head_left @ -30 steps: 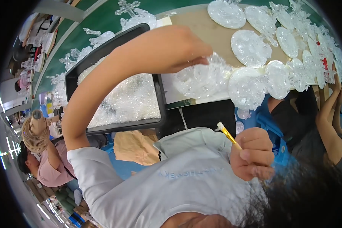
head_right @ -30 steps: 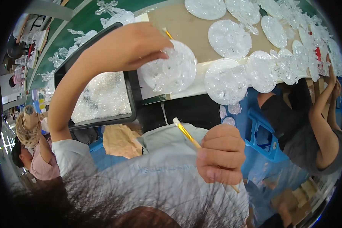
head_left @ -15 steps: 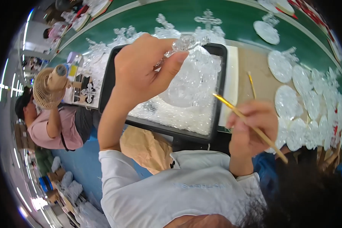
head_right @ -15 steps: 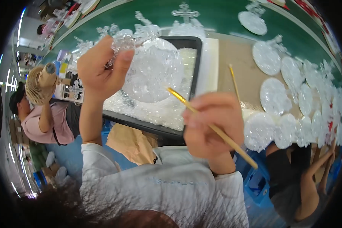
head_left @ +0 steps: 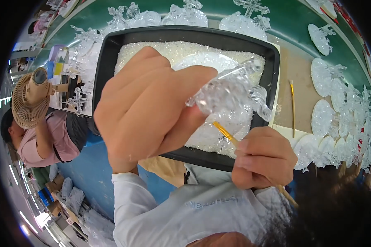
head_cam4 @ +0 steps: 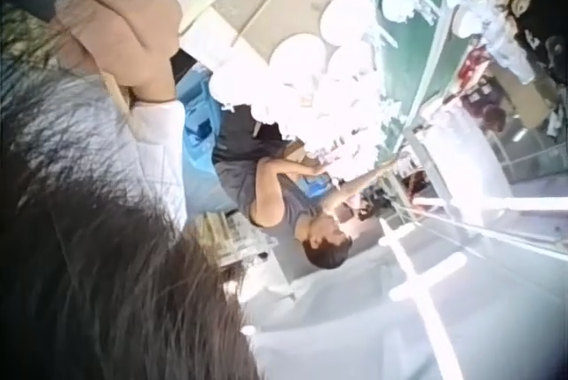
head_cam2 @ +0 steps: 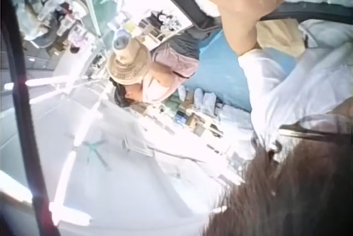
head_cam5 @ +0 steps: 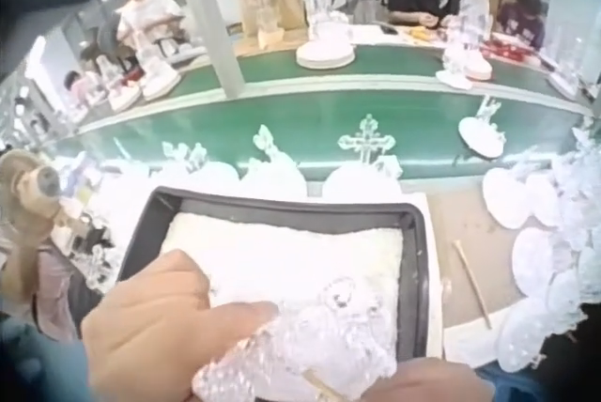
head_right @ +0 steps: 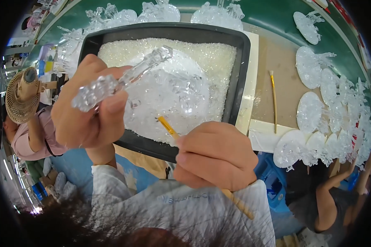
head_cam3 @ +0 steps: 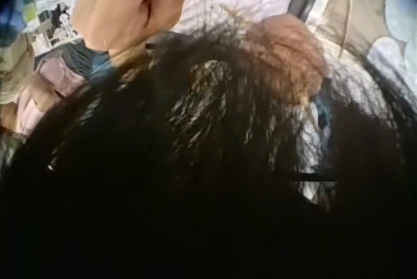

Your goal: Applying adhesive with a brush and coating plastic snowflake and cross ornaments with glitter at a factory assembly line.

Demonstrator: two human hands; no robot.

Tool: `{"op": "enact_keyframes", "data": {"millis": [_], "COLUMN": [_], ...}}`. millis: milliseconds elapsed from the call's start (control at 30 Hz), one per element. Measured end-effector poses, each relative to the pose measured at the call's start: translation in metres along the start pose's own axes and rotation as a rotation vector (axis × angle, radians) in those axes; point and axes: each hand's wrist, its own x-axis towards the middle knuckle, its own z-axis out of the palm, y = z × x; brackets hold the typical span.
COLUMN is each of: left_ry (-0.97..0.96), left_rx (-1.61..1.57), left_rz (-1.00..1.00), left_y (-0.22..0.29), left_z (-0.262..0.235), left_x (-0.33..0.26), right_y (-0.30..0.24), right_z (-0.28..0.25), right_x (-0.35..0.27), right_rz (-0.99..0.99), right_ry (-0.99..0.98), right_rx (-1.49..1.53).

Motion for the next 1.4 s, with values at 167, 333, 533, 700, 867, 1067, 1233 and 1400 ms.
{"op": "enact_keyframes", "data": {"millis": [167, 333, 533, 700, 867, 1067, 1233, 1400], "left_ry": [-0.071, -0.079, -0.157, -0.158, -0.086, -0.06, -0.081, -0.044], "left_rx": [-0.039, -0.029, 0.006, 0.014, -0.007, 0.047, 0.044, 0.015], "left_rz": [0.034, 0.023, 0.024, -0.027, -0.014, -0.036, -0.07, -0.025], "left_y": [-0.003, 0.001, -0.004, 0.003, 0.004, 0.003, 0.006, 0.003], "left_z": [-0.009, -0.009, -0.013, -0.009, -0.002, -0.001, -0.003, -0.001], "left_x": [-0.003, 0.002, -0.003, 0.004, 0.002, 0.001, 0.002, 0.001], "right_y": [-0.003, -0.001, -0.003, -0.003, -0.007, -0.005, -0.007, -0.003], "right_z": [0.002, -0.01, -0.008, -0.004, -0.006, -0.01, -0.006, -0.01], "right_x": [0.003, -0.001, 0.001, 0.004, -0.002, -0.005, -0.001, -0.005], "right_rz": [0.027, 0.021, 0.058, 0.057, 0.14, 0.103, 0.168, 0.109], "right_ry": [-0.035, -0.038, -0.061, -0.049, -0.012, 0.046, -0.045, 0.033], "right_rx": [-0.023, 0.047, 0.035, 0.072, 0.03, 0.049, 0.15, 0.058]}}
